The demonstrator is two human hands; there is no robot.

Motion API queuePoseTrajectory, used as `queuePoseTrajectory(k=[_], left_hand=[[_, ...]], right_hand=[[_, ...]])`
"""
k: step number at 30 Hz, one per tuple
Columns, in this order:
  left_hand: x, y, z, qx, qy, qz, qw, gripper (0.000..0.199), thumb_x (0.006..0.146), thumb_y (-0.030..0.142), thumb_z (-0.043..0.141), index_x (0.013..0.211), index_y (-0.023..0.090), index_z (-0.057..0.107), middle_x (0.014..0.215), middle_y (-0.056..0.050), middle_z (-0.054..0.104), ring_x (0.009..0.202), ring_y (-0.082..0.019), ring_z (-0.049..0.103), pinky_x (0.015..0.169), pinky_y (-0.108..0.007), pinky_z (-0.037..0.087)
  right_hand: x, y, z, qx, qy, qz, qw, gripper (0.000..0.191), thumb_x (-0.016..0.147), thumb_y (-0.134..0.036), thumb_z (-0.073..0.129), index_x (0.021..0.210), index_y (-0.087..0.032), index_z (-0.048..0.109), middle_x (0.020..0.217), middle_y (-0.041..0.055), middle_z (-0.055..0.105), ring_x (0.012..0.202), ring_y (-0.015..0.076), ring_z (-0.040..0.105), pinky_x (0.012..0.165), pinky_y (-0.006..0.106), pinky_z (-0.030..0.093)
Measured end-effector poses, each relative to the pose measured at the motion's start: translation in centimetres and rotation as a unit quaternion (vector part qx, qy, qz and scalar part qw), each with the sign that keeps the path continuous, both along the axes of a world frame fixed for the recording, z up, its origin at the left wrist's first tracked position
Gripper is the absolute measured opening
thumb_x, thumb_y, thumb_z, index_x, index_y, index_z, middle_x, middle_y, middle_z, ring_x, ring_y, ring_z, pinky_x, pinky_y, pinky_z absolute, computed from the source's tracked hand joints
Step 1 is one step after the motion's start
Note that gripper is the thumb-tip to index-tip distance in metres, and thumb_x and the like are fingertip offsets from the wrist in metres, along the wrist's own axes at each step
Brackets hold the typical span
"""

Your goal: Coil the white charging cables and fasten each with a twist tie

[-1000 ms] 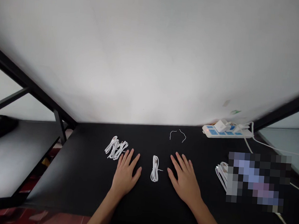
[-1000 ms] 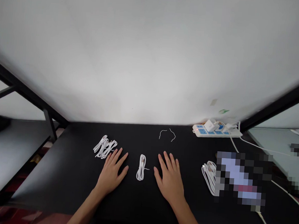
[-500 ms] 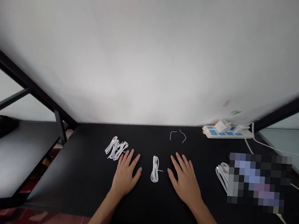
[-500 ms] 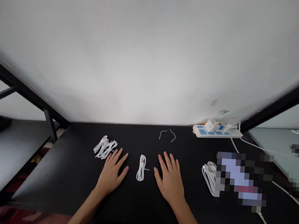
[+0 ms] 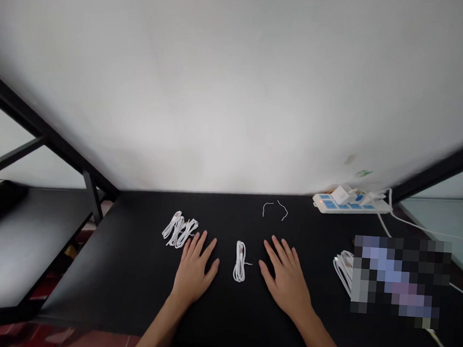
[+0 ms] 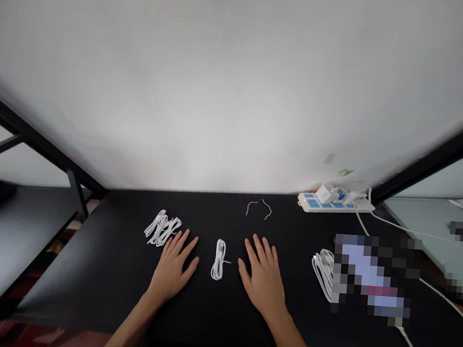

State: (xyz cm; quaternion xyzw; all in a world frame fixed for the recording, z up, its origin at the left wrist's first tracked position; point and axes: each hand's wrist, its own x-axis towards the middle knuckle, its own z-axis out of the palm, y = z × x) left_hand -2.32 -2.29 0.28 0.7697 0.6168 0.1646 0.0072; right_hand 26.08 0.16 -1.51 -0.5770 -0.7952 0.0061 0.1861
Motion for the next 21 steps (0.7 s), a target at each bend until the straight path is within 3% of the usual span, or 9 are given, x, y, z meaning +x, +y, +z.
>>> queuePoseTrajectory(k=[10,14,17,21], left_hand=[[0.0,0.0,0.0,0.004,-0.011,-0.005,1.0,0.054,0.098,0.033,0.053,0.151,0.027,0.046,0.161,-0.011,0.038,0.148,-0.035,0.036,0.117,-0.059,0.035],[0.0,0.0,0.6,0.008,-0.049,0.0,0.999,0.046,0.096,0.029,0.056,0.141,0.026,0.057,0.156,-0.009,0.047,0.146,-0.035,0.038,0.117,-0.06,0.034],[1.6,0.3,1.7,0.012,-0.124,-0.008,0.992,0.035,0.096,0.025,0.055,0.129,0.025,0.065,0.14,-0.01,0.06,0.134,-0.031,0.051,0.112,-0.054,0.043],[5.9,0.8,2.5,0.006,-0.178,-0.04,0.983,0.04,0.09,0.028,0.064,0.13,0.025,0.064,0.13,-0.012,0.061,0.105,-0.026,0.064,0.096,-0.047,0.055]], right_hand=[[0.0,0.0,0.0,0.002,0.011,0.003,1.0,0.054,0.101,-0.044,0.046,0.148,-0.019,0.05,0.157,0.0119,0.044,0.147,0.0363,0.035,0.117,0.061,0.032],[0.0,0.0,0.0,0.0,0.014,0.002,1.0,0.054,0.101,-0.045,0.045,0.148,-0.021,0.05,0.156,0.0115,0.045,0.147,0.0363,0.035,0.117,0.061,0.032],[0.1,0.1,0.0,-0.001,0.016,0.005,1.0,0.054,0.1,-0.045,0.046,0.148,-0.019,0.051,0.156,0.0121,0.045,0.147,0.0365,0.034,0.117,0.061,0.031],[0.2,0.1,0.0,-0.006,0.039,0.009,0.999,0.051,0.1,-0.042,0.049,0.144,-0.019,0.054,0.155,0.0119,0.046,0.146,0.0362,0.036,0.117,0.061,0.032]])
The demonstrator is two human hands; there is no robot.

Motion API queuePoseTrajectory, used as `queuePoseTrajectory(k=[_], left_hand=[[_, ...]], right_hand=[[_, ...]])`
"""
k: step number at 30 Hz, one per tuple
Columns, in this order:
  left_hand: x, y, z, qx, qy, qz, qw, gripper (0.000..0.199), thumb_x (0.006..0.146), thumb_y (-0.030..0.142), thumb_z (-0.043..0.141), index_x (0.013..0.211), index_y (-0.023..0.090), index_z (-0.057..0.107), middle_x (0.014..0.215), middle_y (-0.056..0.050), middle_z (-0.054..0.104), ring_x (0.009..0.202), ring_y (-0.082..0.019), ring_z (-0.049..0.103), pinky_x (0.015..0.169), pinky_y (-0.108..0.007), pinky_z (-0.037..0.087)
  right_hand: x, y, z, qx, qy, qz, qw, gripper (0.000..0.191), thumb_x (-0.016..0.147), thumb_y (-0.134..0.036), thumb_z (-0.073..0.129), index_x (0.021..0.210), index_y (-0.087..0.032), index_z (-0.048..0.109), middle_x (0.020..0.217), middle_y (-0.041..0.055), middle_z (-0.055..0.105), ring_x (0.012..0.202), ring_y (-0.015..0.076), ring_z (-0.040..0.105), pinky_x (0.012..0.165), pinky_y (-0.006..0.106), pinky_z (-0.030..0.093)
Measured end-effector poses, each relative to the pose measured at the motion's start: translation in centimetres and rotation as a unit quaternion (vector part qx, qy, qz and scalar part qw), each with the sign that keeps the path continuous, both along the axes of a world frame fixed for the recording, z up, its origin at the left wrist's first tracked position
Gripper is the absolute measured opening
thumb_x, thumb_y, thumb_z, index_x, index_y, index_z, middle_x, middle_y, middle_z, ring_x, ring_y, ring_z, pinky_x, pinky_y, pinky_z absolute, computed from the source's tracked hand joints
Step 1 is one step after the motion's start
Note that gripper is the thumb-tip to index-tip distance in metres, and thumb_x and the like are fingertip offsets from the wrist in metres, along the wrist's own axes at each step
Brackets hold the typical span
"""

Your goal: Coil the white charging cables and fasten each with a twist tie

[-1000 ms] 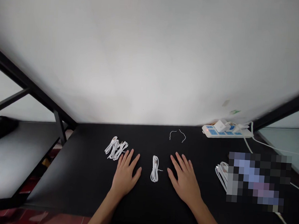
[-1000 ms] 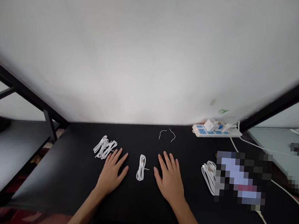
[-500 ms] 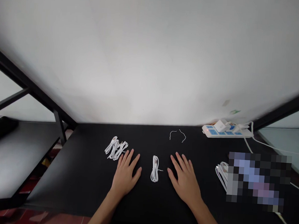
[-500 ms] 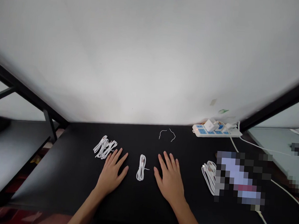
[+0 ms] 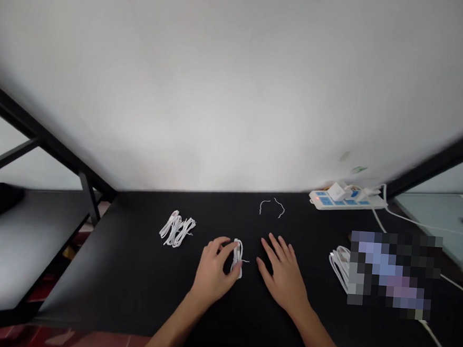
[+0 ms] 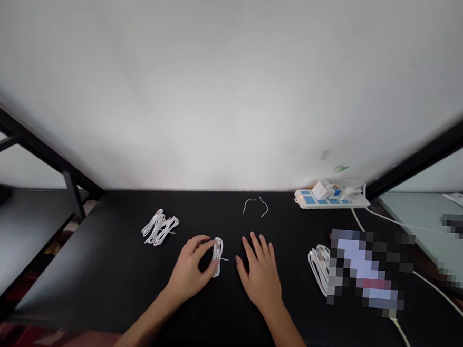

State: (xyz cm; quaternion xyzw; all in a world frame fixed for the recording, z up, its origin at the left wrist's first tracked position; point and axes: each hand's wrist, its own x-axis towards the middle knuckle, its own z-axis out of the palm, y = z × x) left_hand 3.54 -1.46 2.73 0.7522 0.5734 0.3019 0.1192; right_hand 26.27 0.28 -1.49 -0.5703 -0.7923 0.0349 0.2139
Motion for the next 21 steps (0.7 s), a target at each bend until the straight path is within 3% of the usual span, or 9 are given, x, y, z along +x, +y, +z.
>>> queuePoseTrajectory(k=[3,5,7,10,13,15,18,21], left_hand=[[2.1,0.3,-0.5,-0.005,0.007,-0.02,1.0,0.04,0.086,0.022,0.066,0.126,0.025,0.066,0.125,-0.011,0.062,0.097,-0.025,0.064,0.089,-0.046,0.056],[1.8,0.4,-1.1,0.004,0.009,-0.017,1.0,0.034,0.088,0.019,0.063,0.121,0.024,0.068,0.122,-0.011,0.062,0.095,-0.024,0.064,0.088,-0.044,0.056],[-0.1,0.5,-1.5,0.023,0.025,-0.006,0.999,0.03,0.091,0.019,0.06,0.119,0.024,0.07,0.121,-0.011,0.063,0.095,-0.024,0.063,0.089,-0.044,0.056],[-4.3,0.7,-1.7,0.068,0.081,0.036,0.994,0.025,0.093,0.021,0.058,0.113,0.024,0.072,0.12,-0.01,0.065,0.1,-0.027,0.062,0.092,-0.047,0.053],[-7.9,0.9,-1.4,0.099,0.136,0.074,0.983,0.023,0.093,0.023,0.059,0.111,0.027,0.074,0.119,-0.008,0.068,0.107,-0.031,0.062,0.098,-0.053,0.049],[-9.1,0.8,-1.0,0.108,0.151,0.103,0.977,0.022,0.093,0.024,0.06,0.108,0.028,0.075,0.121,-0.008,0.069,0.112,-0.034,0.06,0.096,-0.054,0.05],[-8.2,0.1,-0.2,0.116,0.106,0.125,0.979,0.019,0.093,0.025,0.06,0.102,0.028,0.076,0.122,-0.008,0.068,0.118,-0.036,0.058,0.099,-0.057,0.047],[-4.5,-0.9,0.3,0.064,-0.042,0.096,0.992,0.018,0.094,0.028,0.06,0.101,0.025,0.076,0.116,-0.01,0.069,0.109,-0.029,0.065,0.093,-0.047,0.055]], right_hand=[[0.3,-0.2,0.7,0.018,0.058,0.0,0.998,0.04,0.101,-0.038,0.048,0.133,-0.02,0.063,0.147,0.0113,0.055,0.141,0.0335,0.044,0.115,0.059,0.037],[1.0,-0.8,1.4,0.059,0.112,-0.016,0.992,0.03,0.1,-0.034,0.05,0.12,-0.021,0.069,0.137,0.0115,0.062,0.133,0.0306,0.052,0.111,0.053,0.044],[2.5,-1.6,2.1,0.118,0.146,-0.057,0.981,0.022,0.097,-0.031,0.055,0.109,-0.022,0.071,0.124,0.0112,0.067,0.121,0.0285,0.059,0.105,0.048,0.048],[6.2,-3.4,2.6,0.181,0.123,-0.176,0.96,0.017,0.094,-0.031,0.061,0.104,-0.022,0.072,0.112,0.011,0.069,0.105,0.0287,0.063,0.099,0.049,0.047],[10.3,-5.1,2.2,0.189,0.058,-0.302,0.932,0.029,0.092,-0.039,0.062,0.107,-0.017,0.072,0.105,0.0158,0.067,0.1,0.0329,0.062,0.092,0.051,0.044],[12.0,-5.7,1.8,0.17,0.032,-0.339,0.925,0.036,0.092,-0.044,0.059,0.103,-0.013,0.073,0.097,0.0171,0.066,0.092,0.0331,0.061,0.086,0.049,0.045],[11.9,-6.2,1.5,0.125,0.05,-0.33,0.934,0.038,0.094,-0.048,0.053,0.095,-0.015,0.071,0.087,0.0145,0.068,0.079,0.0291,0.059,0.076,0.043,0.046],[8.9,-6.2,1.6,0.081,0.119,-0.286,0.947,0.034,0.095,-0.048,0.053,0.089,-0.019,0.068,0.081,0.0102,0.068,0.071,0.0244,0.059,0.068,0.037,0.046]])
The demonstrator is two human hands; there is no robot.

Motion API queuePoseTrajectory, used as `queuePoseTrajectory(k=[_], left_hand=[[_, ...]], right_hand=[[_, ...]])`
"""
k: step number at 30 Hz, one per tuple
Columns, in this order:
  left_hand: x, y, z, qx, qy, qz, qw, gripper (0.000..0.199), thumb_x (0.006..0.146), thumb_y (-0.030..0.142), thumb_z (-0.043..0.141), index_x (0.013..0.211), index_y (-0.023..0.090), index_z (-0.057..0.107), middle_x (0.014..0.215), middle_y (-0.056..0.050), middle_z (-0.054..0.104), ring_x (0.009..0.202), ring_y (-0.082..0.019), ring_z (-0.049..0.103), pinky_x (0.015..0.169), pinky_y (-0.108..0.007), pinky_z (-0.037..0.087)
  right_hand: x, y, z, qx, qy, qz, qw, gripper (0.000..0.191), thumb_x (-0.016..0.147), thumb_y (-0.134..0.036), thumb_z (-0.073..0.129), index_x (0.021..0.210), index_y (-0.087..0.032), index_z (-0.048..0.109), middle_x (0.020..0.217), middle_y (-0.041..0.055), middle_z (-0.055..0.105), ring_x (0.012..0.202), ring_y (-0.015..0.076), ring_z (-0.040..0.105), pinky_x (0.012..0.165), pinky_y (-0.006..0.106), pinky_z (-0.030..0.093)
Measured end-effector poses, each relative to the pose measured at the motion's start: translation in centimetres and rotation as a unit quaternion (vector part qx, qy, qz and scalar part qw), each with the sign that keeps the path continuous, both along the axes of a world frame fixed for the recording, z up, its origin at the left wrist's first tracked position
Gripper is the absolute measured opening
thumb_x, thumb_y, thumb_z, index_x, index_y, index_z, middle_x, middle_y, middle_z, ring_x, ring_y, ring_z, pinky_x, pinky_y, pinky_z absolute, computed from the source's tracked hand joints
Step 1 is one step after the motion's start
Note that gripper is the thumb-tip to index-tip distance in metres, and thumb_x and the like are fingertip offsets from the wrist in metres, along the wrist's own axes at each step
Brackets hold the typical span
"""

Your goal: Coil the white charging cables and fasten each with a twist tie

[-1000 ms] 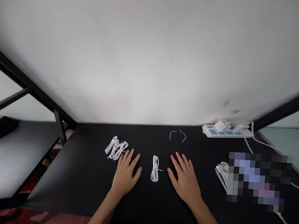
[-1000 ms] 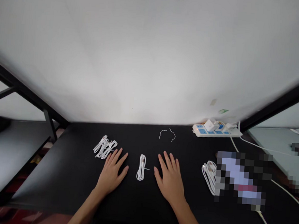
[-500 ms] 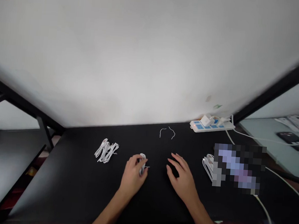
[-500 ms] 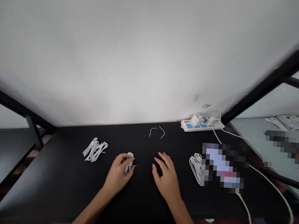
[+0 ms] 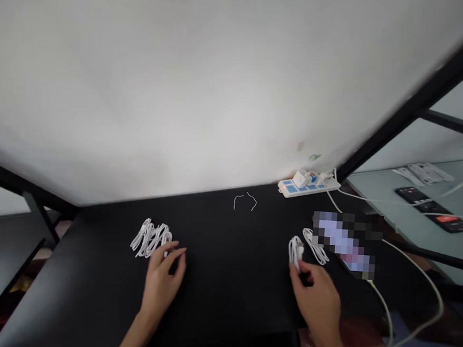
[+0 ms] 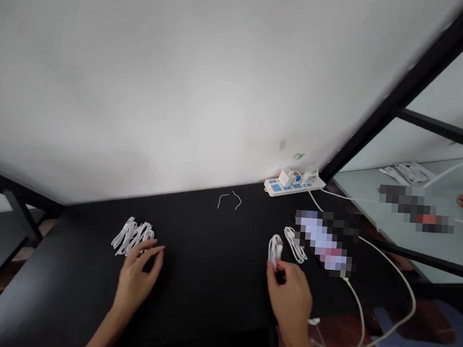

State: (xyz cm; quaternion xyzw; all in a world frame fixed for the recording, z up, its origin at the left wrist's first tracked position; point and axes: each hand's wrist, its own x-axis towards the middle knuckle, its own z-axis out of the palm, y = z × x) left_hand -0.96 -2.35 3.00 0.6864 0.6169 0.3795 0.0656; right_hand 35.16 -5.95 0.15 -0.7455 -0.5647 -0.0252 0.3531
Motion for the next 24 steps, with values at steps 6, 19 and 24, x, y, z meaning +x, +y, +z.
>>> queuePoseTrajectory(k=[6,19,24], left_hand=[[9.2,0.0,-0.5,-0.358,-0.378,-0.151,0.841,0.039,0.086,0.039,0.071,0.118,0.018,0.07,0.105,-0.011,0.075,0.073,-0.019,0.074,0.066,-0.033,0.062],[9.2,2.2,-0.1,-0.369,-0.505,-0.159,0.764,0.047,0.075,0.04,0.083,0.113,0.015,0.071,0.094,-0.006,0.072,0.081,-0.017,0.07,0.074,-0.029,0.058],[9.0,2.5,-0.1,-0.328,-0.468,-0.175,0.802,0.031,0.078,0.04,0.079,0.092,0.015,0.068,0.087,-0.004,0.07,0.076,-0.015,0.067,0.067,-0.025,0.057]], right_hand=[[-8.5,0.4,1.2,-0.001,0.138,0.174,0.975,0.02,0.097,-0.034,0.053,0.087,-0.023,0.066,0.08,0.0054,0.067,0.072,0.0192,0.063,0.068,0.032,0.052],[-11.5,1.6,1.9,-0.105,0.372,0.285,0.877,0.014,0.085,-0.035,0.072,0.089,-0.023,0.066,0.078,0.0006,0.066,0.066,0.0157,0.058,0.06,0.028,0.045],[-10.5,2.8,2.3,-0.167,0.544,0.27,0.777,0.032,0.078,-0.041,0.08,0.09,-0.022,0.057,0.077,-0.0003,0.071,0.069,0.0159,0.064,0.067,0.029,0.048]])
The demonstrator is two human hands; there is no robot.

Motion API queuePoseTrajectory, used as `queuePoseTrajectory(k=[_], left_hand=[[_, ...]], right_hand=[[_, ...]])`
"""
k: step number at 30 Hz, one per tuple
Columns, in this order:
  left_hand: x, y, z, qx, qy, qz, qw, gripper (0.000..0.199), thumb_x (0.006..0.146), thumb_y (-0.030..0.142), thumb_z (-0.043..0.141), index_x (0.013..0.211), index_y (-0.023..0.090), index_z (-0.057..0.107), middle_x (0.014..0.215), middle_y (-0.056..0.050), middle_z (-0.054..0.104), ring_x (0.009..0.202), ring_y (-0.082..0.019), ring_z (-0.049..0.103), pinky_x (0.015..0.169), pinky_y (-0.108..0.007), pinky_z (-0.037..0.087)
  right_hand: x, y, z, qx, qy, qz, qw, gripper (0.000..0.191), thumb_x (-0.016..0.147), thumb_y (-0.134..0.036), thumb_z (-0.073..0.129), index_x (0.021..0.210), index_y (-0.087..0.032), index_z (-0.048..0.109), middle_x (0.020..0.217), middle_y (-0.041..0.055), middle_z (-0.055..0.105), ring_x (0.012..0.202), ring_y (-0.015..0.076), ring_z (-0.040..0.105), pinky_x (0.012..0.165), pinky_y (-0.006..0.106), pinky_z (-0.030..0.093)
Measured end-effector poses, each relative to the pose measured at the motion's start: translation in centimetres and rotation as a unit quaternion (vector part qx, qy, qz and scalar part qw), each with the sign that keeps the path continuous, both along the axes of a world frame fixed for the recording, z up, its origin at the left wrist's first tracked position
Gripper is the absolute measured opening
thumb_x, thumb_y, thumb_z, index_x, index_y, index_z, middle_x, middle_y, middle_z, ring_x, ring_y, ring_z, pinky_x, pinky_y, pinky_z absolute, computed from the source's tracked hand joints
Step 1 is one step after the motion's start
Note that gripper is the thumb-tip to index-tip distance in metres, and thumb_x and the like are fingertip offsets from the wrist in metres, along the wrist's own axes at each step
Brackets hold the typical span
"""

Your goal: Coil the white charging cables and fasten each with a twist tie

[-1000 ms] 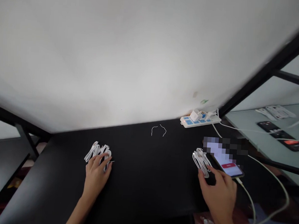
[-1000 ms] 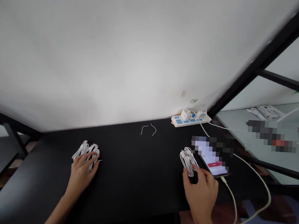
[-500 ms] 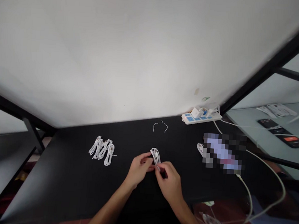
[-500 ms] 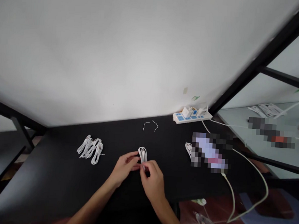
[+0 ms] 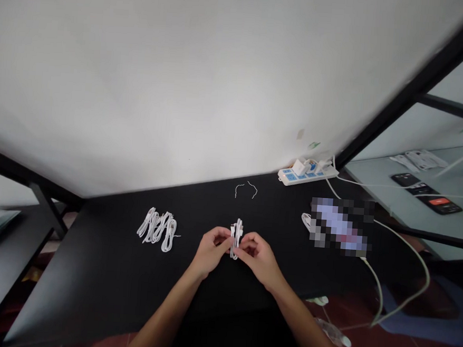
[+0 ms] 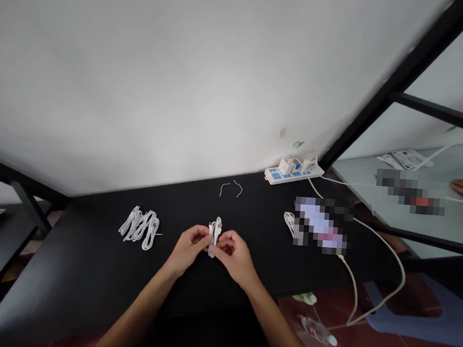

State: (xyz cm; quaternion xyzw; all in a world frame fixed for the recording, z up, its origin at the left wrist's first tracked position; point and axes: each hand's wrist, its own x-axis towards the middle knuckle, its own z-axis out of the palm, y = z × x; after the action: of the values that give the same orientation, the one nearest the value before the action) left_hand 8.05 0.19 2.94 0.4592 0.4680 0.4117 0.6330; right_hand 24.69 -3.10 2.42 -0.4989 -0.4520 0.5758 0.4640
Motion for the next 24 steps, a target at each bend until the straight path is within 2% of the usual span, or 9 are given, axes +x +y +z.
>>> queuePoseTrajectory(k=[3,6,11,16,18,21,24], left_hand=[[-0.4,0.3,-0.4,0.021,0.026,0.011,0.999,0.03,0.077,0.038,0.079,0.092,0.015,0.065,0.084,-0.004,0.069,0.071,-0.015,0.066,0.059,-0.024,0.056],[-0.6,0.2,-0.9,0.038,0.057,0.013,0.998,0.03,0.08,0.033,0.075,0.102,0.016,0.065,0.086,-0.005,0.069,0.073,-0.016,0.067,0.059,-0.025,0.058],[-0.6,-0.5,-1.2,0.129,0.174,0.056,0.975,0.027,0.083,0.025,0.068,0.109,0.019,0.073,0.105,-0.008,0.064,0.079,-0.015,0.067,0.058,-0.022,0.056],[-0.6,-0.3,-0.9,0.063,0.061,-0.014,0.996,0.04,0.085,0.027,0.069,0.124,0.017,0.067,0.105,-0.01,0.072,0.095,-0.022,0.071,0.078,-0.031,0.06],[-0.7,-0.1,-0.9,0.035,0.033,-0.016,0.999,0.051,0.082,0.029,0.075,0.13,0.015,0.061,0.105,-0.011,0.074,0.096,-0.023,0.072,0.079,-0.032,0.059],[-0.9,0.3,-1.0,0.017,0.01,0.001,1.0,0.065,0.078,0.034,0.081,0.135,0.015,0.054,0.101,-0.011,0.076,0.089,-0.023,0.074,0.077,-0.032,0.059],[-1.1,0.4,-1.0,0.0,-0.017,0.02,1.0,0.067,0.081,0.04,0.079,0.136,0.015,0.051,0.099,-0.012,0.077,0.088,-0.022,0.074,0.08,-0.031,0.057]], right_hand=[[0.5,0.4,0.3,-0.063,0.054,0.022,0.996,0.043,0.071,-0.037,0.086,0.1,-0.022,0.057,0.077,-0.0013,0.072,0.068,0.0149,0.064,0.063,0.026,0.046],[0.5,0.5,0.4,-0.09,0.062,0.048,0.993,0.051,0.069,-0.037,0.087,0.11,-0.02,0.061,0.077,-0.0003,0.071,0.065,0.0138,0.062,0.053,0.023,0.039],[-0.2,1.2,0.3,-0.066,0.046,0.042,0.996,0.036,0.067,-0.04,0.088,0.086,-0.018,0.066,0.075,-0.0012,0.064,0.062,0.0105,0.056,0.049,0.021,0.037],[-0.6,2.4,0.1,-0.071,0.029,0.085,0.993,0.034,0.082,-0.049,0.074,0.093,-0.017,0.068,0.069,-0.0007,0.062,0.058,0.0112,0.056,0.05,0.023,0.044],[-0.6,2.6,-0.2,-0.056,0.013,0.099,0.993,0.033,0.084,-0.048,0.071,0.095,-0.017,0.067,0.069,-0.0005,0.062,0.059,0.0124,0.058,0.052,0.025,0.05],[-0.8,2.5,-0.8,-0.025,-0.019,0.074,0.997,0.033,0.083,-0.047,0.072,0.099,-0.019,0.064,0.087,0.0025,0.065,0.06,0.0127,0.062,0.049,0.026,0.052],[-0.8,2.3,-1.0,-0.012,-0.083,0.04,0.996,0.034,0.082,-0.044,0.072,0.106,-0.022,0.063,0.103,0.0052,0.066,0.055,0.0116,0.063,0.04,0.023,0.046]])
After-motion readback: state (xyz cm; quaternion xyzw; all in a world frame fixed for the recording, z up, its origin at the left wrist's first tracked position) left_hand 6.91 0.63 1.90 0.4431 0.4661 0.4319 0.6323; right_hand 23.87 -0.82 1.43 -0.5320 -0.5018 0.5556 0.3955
